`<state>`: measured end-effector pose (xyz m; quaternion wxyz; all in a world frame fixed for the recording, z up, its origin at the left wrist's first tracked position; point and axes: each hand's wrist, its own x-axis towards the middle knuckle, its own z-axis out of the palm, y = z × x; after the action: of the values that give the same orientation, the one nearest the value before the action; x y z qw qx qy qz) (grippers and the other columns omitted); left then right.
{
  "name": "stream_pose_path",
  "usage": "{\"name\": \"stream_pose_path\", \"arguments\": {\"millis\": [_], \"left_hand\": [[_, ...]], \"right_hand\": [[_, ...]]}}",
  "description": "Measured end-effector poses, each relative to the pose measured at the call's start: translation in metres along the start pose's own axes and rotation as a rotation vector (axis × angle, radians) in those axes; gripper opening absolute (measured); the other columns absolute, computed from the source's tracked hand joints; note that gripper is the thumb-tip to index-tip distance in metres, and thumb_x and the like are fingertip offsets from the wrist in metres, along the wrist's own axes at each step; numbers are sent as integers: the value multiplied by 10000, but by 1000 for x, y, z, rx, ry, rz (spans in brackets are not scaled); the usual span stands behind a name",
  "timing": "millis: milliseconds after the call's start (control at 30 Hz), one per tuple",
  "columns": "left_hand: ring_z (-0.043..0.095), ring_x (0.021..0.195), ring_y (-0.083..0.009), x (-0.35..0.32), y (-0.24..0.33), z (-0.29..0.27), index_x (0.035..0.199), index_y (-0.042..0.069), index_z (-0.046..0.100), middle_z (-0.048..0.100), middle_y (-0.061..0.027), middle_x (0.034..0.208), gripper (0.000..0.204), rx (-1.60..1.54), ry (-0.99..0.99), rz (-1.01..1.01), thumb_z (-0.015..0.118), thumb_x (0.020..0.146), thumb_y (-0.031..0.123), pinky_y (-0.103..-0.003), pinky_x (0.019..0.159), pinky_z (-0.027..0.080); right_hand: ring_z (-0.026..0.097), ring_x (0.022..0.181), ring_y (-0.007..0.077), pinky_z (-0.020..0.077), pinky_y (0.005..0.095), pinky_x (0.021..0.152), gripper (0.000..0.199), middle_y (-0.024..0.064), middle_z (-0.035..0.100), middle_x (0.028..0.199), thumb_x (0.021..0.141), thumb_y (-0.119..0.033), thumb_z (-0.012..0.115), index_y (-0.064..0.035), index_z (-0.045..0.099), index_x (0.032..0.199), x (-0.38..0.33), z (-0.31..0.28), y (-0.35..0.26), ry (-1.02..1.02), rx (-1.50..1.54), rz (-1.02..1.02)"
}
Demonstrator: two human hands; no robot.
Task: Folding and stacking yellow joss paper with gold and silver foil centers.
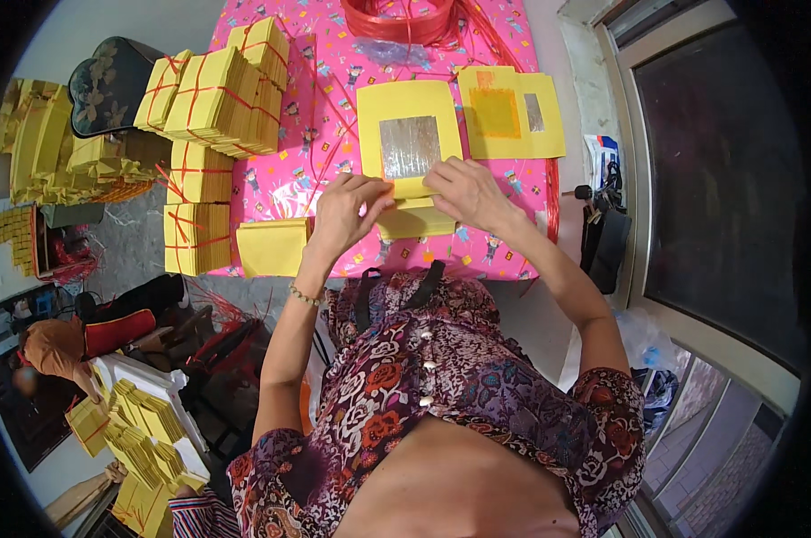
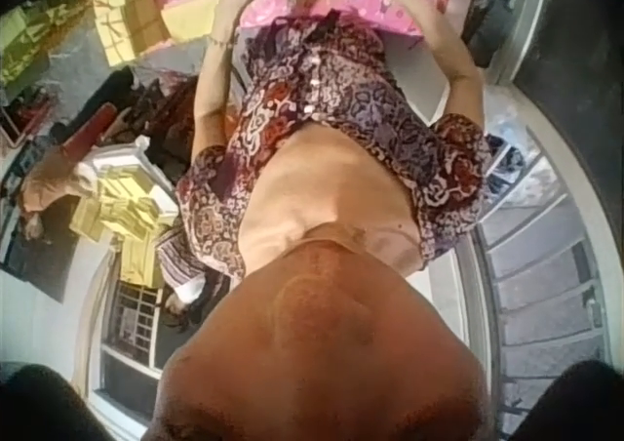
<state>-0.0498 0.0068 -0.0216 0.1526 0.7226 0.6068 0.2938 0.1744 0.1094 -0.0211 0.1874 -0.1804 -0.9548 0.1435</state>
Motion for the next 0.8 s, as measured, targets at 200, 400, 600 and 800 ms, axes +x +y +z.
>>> {"name": "stream_pose_path", "arguments": {"millis": [200, 400, 600, 800], "left_hand": [[551, 912, -264, 23, 18, 3, 1133, 78, 592, 599, -90, 917, 427, 204, -61, 53, 706, 735, 188, -383, 767, 450], [588, 856, -270, 43, 15, -5, 1143, 118, 602, 633, -74, 957, 504, 147, 114, 64, 609, 667, -45, -369, 736, 476], [634, 802, -246, 39, 26, -24, 1122, 55, 614, 657, -106, 893, 330, -309, 190, -40, 590, 799, -9, -322, 725, 493], [580, 804, -78, 29, 19, -4, 1096, -22, 599, 654, -29, 875, 240, -1010, 3, -235, 583, 924, 145, -255, 711, 490]], "right_hand": [[570, 833, 242, 456, 365, 736, 234, 65, 559, 880, 734, -122, 669, -70, 587, 946, 15, -16, -2, 25, -65, -19], [540, 1035, 276, 470, 358, 850, 439, 129, 520, 1120, 754, -124, 706, -52, 536, 1152, 32, -31, -7, 442, 183, 276], [395, 1268, 262, 400, 382, 1010, 867, 149, 371, 1356, 742, -215, 788, -12, 249, 1390, 19, 5, 23, 580, 1009, 626], [377, 1288, 251, 328, 400, 1061, 1042, 128, 356, 1379, 652, -279, 858, -52, 186, 1416, 25, 1, 10, 415, 1318, 362]]}}
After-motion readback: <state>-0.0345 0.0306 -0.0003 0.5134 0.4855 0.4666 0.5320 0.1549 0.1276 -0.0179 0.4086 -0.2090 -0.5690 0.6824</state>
